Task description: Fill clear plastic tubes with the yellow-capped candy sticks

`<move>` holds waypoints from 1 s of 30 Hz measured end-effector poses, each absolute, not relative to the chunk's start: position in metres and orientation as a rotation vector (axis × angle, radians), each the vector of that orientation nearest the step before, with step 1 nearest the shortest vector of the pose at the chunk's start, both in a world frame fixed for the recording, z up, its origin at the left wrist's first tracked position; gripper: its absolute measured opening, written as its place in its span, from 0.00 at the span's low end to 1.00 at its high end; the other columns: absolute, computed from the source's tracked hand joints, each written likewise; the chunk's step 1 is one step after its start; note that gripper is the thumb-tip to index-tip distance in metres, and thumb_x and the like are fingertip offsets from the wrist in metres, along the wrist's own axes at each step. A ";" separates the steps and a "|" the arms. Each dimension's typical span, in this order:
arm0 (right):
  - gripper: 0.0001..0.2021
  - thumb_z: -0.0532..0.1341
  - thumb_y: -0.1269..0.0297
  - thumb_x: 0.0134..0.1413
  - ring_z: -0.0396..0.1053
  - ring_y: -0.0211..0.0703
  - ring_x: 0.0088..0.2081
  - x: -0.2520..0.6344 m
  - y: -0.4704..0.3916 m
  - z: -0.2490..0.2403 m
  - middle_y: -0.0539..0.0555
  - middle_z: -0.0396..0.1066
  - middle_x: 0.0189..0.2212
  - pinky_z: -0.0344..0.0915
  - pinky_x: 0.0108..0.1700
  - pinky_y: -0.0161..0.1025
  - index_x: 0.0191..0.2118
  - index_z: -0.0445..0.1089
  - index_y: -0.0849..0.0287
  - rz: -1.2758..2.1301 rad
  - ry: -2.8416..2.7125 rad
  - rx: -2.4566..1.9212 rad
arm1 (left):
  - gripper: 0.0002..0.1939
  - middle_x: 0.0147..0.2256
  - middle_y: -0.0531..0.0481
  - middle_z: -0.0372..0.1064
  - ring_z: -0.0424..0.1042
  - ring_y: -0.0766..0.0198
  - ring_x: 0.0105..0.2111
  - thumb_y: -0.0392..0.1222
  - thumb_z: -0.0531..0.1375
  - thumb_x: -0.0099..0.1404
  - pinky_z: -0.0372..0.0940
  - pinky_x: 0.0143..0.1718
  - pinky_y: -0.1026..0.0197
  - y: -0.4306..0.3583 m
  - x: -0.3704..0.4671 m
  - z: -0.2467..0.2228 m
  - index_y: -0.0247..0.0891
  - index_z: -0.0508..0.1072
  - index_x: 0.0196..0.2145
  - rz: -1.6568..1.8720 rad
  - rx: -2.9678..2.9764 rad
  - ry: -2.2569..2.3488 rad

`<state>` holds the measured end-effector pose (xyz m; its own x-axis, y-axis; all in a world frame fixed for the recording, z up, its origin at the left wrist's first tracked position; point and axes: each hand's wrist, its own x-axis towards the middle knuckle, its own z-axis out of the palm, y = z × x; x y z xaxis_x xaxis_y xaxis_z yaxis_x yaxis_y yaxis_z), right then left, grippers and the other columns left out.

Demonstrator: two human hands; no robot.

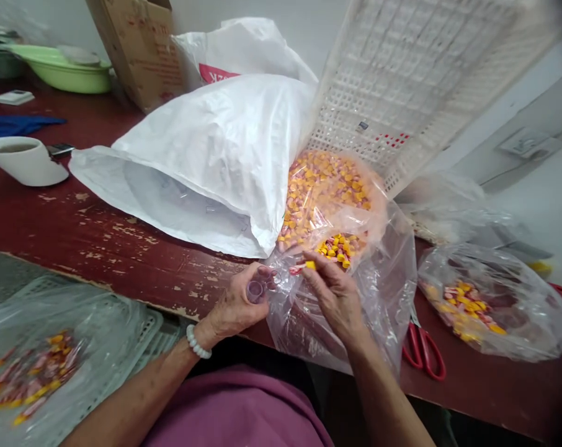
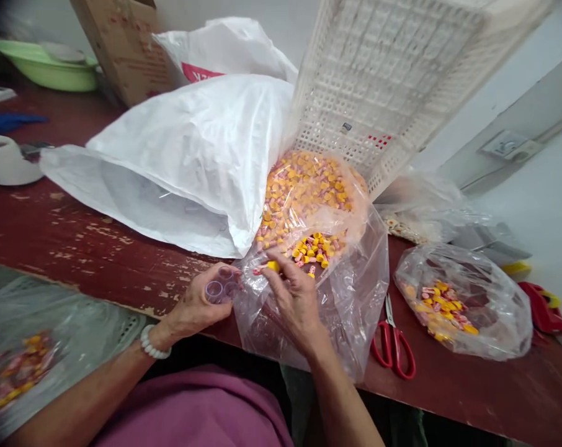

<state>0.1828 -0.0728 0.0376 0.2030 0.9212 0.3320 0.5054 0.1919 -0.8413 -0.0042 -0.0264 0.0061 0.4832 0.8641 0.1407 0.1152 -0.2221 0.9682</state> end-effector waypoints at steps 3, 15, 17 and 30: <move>0.14 0.57 0.60 0.57 0.70 0.41 0.42 0.164 -0.074 0.035 0.53 0.73 0.40 0.65 0.46 0.41 0.49 0.68 0.54 0.437 -1.624 -1.401 | 0.20 0.35 0.50 0.69 0.68 0.66 0.32 0.27 0.57 0.48 0.62 0.33 0.67 -0.031 -0.003 0.008 0.36 0.67 0.41 0.858 1.737 0.842; 0.31 0.67 0.54 0.39 0.51 0.54 0.60 0.167 -0.081 0.027 0.62 0.52 0.58 0.54 0.58 0.53 0.50 0.58 0.57 0.243 -2.079 -1.346 | 0.23 0.31 0.52 0.68 0.66 0.68 0.28 0.23 0.60 0.39 0.61 0.28 0.67 -0.032 0.000 0.005 0.34 0.67 0.37 0.761 1.291 0.782; 0.31 0.67 0.54 0.37 0.55 0.55 0.57 0.161 -0.079 0.012 0.62 0.55 0.57 0.55 0.56 0.54 0.49 0.58 0.57 0.173 -2.076 -1.366 | 0.23 0.29 0.54 0.67 0.64 0.70 0.26 0.23 0.59 0.38 0.58 0.24 0.68 -0.036 0.004 0.002 0.34 0.68 0.36 0.713 1.144 0.730; 0.24 0.61 0.55 0.50 0.63 0.53 0.48 0.234 -0.062 -0.016 0.64 0.65 0.45 0.61 0.48 0.50 0.51 0.62 0.63 -0.062 -1.673 -2.007 | 0.15 0.28 0.53 0.67 0.66 0.69 0.24 0.28 0.63 0.40 0.65 0.28 0.63 -0.022 0.010 0.001 0.34 0.68 0.29 0.785 0.840 0.705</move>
<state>0.2345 -0.0620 -0.0156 0.2354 0.9041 0.3567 0.9279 -0.1000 -0.3591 0.0102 -0.0217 0.0012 0.5229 0.8218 -0.2266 -0.3141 0.4329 0.8450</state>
